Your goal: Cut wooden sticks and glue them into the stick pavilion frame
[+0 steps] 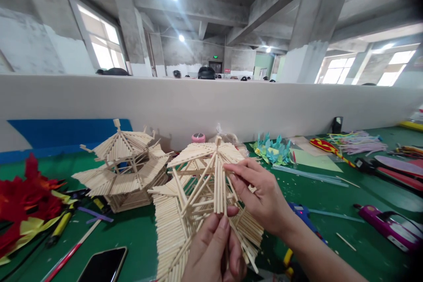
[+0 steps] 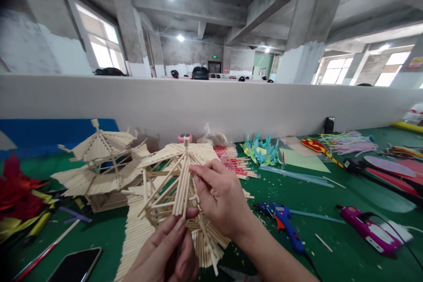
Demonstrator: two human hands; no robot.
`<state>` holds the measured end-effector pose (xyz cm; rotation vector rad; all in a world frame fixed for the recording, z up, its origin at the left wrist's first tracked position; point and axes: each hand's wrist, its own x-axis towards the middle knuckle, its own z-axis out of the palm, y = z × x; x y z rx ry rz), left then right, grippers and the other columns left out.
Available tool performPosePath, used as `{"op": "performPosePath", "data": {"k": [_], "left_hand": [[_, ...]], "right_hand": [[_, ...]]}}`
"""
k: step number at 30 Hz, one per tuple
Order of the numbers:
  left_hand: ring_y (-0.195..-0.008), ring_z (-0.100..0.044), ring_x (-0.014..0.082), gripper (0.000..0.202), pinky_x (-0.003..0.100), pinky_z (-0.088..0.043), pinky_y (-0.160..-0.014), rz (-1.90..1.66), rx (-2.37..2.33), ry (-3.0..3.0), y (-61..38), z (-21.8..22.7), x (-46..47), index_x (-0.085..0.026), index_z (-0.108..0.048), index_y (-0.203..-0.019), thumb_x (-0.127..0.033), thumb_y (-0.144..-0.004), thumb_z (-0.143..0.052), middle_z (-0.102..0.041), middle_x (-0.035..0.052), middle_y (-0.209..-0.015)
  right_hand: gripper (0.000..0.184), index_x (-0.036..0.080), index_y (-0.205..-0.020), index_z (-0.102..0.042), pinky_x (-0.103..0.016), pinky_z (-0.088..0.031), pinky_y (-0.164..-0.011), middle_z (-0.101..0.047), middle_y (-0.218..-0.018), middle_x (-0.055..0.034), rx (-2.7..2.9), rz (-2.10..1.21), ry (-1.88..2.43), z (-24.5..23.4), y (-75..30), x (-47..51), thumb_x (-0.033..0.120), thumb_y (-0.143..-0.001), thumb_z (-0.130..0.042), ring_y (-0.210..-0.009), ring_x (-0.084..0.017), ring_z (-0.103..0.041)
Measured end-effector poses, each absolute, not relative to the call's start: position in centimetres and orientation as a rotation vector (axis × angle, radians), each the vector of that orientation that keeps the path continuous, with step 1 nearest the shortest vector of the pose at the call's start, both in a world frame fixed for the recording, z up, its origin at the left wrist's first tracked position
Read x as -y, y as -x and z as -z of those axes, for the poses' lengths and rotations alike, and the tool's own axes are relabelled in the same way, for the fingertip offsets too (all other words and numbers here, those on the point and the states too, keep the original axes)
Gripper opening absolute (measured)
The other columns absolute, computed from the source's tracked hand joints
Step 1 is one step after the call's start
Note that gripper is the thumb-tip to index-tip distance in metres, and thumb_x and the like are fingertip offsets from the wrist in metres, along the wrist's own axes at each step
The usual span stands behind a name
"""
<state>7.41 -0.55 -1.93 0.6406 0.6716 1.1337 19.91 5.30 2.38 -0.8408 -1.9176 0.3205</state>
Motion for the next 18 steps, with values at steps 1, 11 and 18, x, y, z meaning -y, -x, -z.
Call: {"op": "performPosePath", "data": {"k": [1, 11, 18], "left_hand": [[-0.03, -0.03, 0.0025, 0.03, 0.017, -0.022, -0.036, -1.133, -0.672, -0.645, -7.4, 1.89, 0.58, -0.018, -0.058, -0.095, -0.039, -0.075, -0.061, -0.049, -0.0073, -0.038], [-0.029, -0.03, 0.0022, 0.029, 0.016, -0.021, -0.034, -1.092, -0.67, -0.636, -7.34, 1.55, 0.65, -0.019, -0.06, -0.092, -0.04, -0.072, -0.064, -0.05, -0.0067, -0.038], [-0.03, -0.037, 0.0038, 0.031, 0.015, -0.026, -0.035, -1.122, -0.676, -0.582, -7.28, 1.95, 0.71, -0.019, -0.061, -0.092, -0.037, -0.069, -0.068, -0.052, -0.0057, -0.036]], "right_hand": [[0.027, 0.017, -0.106, -0.061, -0.03, -0.047, -0.071, -0.056, -0.086, -0.0059, 1.918, -0.322, 0.842, -2.38, -19.92, -5.3, 0.014, -0.085, -0.044, -0.08, -0.015, -0.054], [0.027, 0.02, -0.104, -0.063, -0.03, -0.047, -0.069, -0.056, -0.084, -0.0045, 1.923, -0.337, 0.831, -2.64, -20.02, -5.31, 0.013, -0.084, -0.046, -0.077, -0.014, -0.054], [0.027, 0.017, -0.106, -0.062, -0.03, -0.047, -0.072, -0.057, -0.086, -0.0064, 1.908, -0.318, 0.832, -2.57, -19.94, -5.34, 0.013, -0.085, -0.045, -0.082, -0.015, -0.055]]}}
